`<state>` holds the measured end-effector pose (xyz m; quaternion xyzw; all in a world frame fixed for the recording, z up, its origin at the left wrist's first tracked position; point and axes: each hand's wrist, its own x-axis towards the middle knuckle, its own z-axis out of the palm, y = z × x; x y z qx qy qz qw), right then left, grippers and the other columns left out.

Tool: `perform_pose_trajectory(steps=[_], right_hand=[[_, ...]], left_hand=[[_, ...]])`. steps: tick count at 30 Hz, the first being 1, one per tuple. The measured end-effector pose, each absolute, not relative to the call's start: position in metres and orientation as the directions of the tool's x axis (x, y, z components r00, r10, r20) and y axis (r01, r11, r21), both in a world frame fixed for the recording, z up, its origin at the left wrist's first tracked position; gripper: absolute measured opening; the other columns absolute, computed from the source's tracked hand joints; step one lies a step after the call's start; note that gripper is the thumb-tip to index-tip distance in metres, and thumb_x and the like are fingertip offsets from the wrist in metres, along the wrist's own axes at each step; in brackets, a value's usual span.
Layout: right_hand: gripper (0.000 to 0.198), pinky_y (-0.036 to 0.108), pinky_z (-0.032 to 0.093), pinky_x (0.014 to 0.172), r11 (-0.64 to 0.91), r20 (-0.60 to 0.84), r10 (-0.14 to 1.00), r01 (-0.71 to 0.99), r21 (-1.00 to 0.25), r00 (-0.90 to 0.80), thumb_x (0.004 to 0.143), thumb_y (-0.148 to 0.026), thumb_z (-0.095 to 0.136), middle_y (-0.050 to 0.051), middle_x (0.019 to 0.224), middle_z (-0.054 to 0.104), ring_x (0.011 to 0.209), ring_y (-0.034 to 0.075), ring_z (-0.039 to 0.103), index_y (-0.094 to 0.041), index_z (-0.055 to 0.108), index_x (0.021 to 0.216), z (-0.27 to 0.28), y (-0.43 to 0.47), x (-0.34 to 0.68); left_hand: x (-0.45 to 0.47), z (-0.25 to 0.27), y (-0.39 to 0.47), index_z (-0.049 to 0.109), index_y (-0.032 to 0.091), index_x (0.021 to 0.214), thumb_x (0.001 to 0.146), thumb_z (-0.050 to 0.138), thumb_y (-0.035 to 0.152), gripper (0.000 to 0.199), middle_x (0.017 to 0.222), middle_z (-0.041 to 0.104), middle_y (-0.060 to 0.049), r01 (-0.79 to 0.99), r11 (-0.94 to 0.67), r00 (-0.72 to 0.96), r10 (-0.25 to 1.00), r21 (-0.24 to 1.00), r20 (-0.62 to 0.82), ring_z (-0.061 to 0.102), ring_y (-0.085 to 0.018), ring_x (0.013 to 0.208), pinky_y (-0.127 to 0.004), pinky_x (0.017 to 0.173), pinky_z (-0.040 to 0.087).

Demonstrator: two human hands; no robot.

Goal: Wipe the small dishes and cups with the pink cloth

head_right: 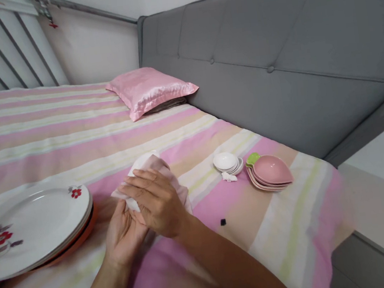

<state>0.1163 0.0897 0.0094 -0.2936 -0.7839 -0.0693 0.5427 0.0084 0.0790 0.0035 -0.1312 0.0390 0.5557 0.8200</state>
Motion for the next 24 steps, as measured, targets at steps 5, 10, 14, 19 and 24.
perform_pose_trajectory(steps=[5,10,14,19,24], right_hand=[[0.028,0.032,0.04,0.103,0.861,0.87,0.367,0.475,-0.183,-0.329,0.086,-0.009,0.044,0.003,0.107,0.068,0.111,0.015,0.056,-0.017,0.065,0.104,0.007,0.091,0.117],[0.028,0.031,0.033,0.109,0.869,0.797,0.37,0.481,-0.116,-0.477,0.087,-0.011,0.043,0.001,0.109,0.068,0.117,0.017,0.053,-0.018,0.066,0.102,-0.003,0.093,0.116],[0.029,0.032,0.032,0.109,0.844,0.76,0.405,0.528,-0.096,-0.508,0.088,-0.011,0.044,0.002,0.116,0.065,0.121,0.018,0.05,-0.018,0.063,0.109,-0.005,0.094,0.115],[0.033,0.034,0.036,0.108,0.811,0.761,0.438,0.576,-0.104,-0.479,0.087,-0.01,0.045,0.003,0.119,0.063,0.12,0.019,0.051,-0.02,0.061,0.114,0.002,0.09,0.116],[0.035,0.037,0.036,0.108,0.776,0.787,0.46,0.618,-0.131,-0.411,0.088,-0.01,0.043,0.0,0.123,0.061,0.12,0.02,0.051,-0.024,0.061,0.115,0.0,0.088,0.114]], left_hand=[[0.008,0.007,0.078,0.049,0.007,0.111,0.095,0.03,0.031,0.034,0.07,0.068,-0.004,-0.9,0.352,0.411,0.882,-0.258,-0.23,0.066,-0.006,0.061,-0.012,0.06,0.054],[0.008,0.007,0.076,0.05,0.008,0.108,0.095,0.029,0.034,0.036,0.06,0.065,0.0,-0.92,0.317,0.373,0.886,-0.229,-0.274,0.063,-0.004,0.051,-0.006,0.051,0.05],[0.012,0.007,0.077,0.056,0.01,0.104,0.096,0.026,0.027,0.036,0.062,0.067,-0.001,-0.968,0.251,0.231,0.904,0.011,-0.36,0.064,-0.005,0.053,-0.009,0.052,0.051],[0.021,0.015,0.074,0.061,0.014,0.108,0.095,0.026,0.021,0.038,0.074,0.071,-0.003,-0.94,0.208,0.097,0.924,0.271,-0.37,0.067,-0.008,0.066,-0.013,0.061,0.052],[0.03,0.016,0.07,0.06,0.014,0.113,0.094,0.032,0.02,0.035,0.083,0.072,-0.004,-0.908,0.17,0.016,0.927,0.383,-0.375,0.067,-0.008,0.071,-0.014,0.066,0.052]])
